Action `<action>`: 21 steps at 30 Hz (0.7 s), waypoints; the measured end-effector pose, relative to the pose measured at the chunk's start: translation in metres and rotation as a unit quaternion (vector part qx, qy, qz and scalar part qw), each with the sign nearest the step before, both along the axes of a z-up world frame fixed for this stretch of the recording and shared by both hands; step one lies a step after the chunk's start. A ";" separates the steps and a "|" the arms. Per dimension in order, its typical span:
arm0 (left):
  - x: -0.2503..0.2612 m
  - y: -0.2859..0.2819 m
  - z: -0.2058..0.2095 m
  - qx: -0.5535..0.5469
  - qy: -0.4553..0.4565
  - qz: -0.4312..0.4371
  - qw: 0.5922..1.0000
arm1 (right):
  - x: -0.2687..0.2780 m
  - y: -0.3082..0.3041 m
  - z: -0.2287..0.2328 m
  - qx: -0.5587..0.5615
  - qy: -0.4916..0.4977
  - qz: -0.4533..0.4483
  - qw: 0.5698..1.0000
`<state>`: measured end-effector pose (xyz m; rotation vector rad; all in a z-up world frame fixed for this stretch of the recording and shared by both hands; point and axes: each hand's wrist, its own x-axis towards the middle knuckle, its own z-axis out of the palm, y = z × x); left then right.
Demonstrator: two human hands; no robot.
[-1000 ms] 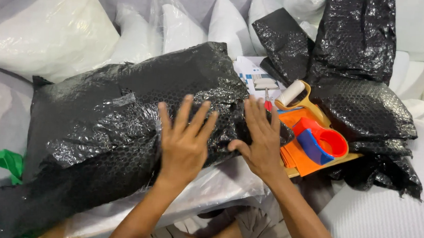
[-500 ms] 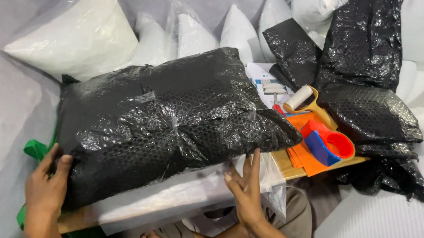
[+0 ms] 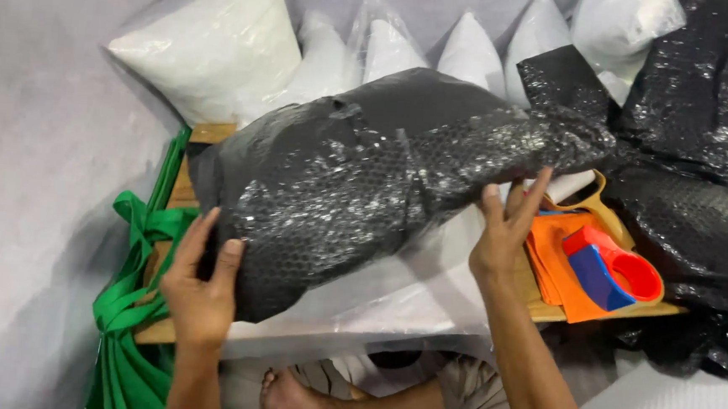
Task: Wrapping a pillow in black bubble wrap and securing it with clear adhesive tape using a dispenser.
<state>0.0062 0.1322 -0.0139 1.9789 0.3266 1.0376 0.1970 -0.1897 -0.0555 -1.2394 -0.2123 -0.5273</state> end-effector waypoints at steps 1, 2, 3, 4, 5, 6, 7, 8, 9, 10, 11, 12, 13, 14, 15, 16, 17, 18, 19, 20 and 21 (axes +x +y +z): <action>-0.001 -0.009 -0.006 0.013 -0.018 -0.018 1.000 | 0.013 -0.005 -0.008 0.027 -0.004 0.001 1.000; -0.008 -0.018 -0.010 0.007 -0.015 -0.006 1.000 | 0.003 -0.005 -0.013 0.020 0.000 0.013 1.000; -0.014 -0.026 -0.014 -0.006 -0.009 -0.014 1.000 | -0.007 -0.004 -0.018 -0.018 0.021 -0.020 0.999; -0.019 -0.034 -0.018 -0.021 -0.005 -0.020 1.000 | -0.016 -0.003 -0.022 -0.059 0.038 -0.051 0.996; -0.030 -0.042 -0.024 -0.030 -0.003 -0.006 1.000 | -0.034 0.005 -0.019 -0.069 0.039 -0.037 0.996; -0.041 -0.050 -0.029 -0.028 -0.022 0.029 0.999 | -0.054 0.012 -0.017 -0.153 0.029 -0.052 0.986; -0.051 -0.060 -0.033 -0.026 -0.039 0.063 0.997 | -0.075 0.017 -0.014 -0.236 0.018 -0.065 0.969; -0.056 -0.065 -0.045 -0.028 -0.039 0.072 0.996 | -0.083 0.019 -0.020 -0.239 0.017 -0.057 0.969; -0.062 -0.071 -0.058 0.086 -0.085 0.148 0.982 | -0.091 0.020 -0.026 -0.259 -0.022 -0.051 0.964; -0.068 -0.078 -0.070 0.198 -0.126 0.222 0.946 | -0.099 0.021 -0.032 -0.279 -0.062 -0.044 0.957; -0.071 -0.078 -0.076 0.197 -0.123 0.232 0.944 | -0.104 0.026 -0.029 -0.281 -0.065 -0.034 0.957; -0.073 -0.077 -0.082 0.252 -0.115 0.213 0.937 | -0.110 0.031 -0.027 -0.344 -0.142 -0.086 0.924; -0.076 -0.077 -0.086 0.306 -0.106 0.192 0.926 | -0.117 0.035 -0.024 -0.402 -0.219 -0.136 0.879; -0.071 -0.072 -0.084 0.306 -0.108 0.195 0.926 | -0.118 0.046 -0.028 -0.401 -0.222 -0.135 0.878; -0.067 -0.068 -0.081 0.315 -0.067 0.181 0.929 | -0.119 0.056 -0.032 -0.429 -0.300 -0.105 0.845; -0.062 -0.066 -0.079 0.322 -0.027 0.165 0.932 | -0.121 0.064 -0.036 -0.455 -0.374 -0.075 0.804; -0.057 -0.061 -0.077 0.321 -0.029 0.166 0.932 | -0.124 0.074 -0.027 -0.455 -0.376 -0.075 0.803; -0.053 -0.057 -0.076 0.317 -0.031 0.165 0.934 | -0.128 0.084 -0.019 -0.555 -0.386 -0.052 0.735; -0.047 -0.053 -0.075 0.312 -0.033 0.164 0.935 | -0.132 0.094 -0.011 -0.647 -0.390 -0.029 0.655; -0.047 -0.053 -0.074 0.311 -0.033 0.164 0.935 | -0.131 0.095 -0.014 -0.647 -0.390 -0.029 0.654; -0.047 -0.052 -0.073 0.285 -0.007 0.173 0.943 | -0.131 0.096 -0.016 -0.641 -0.375 -0.015 0.670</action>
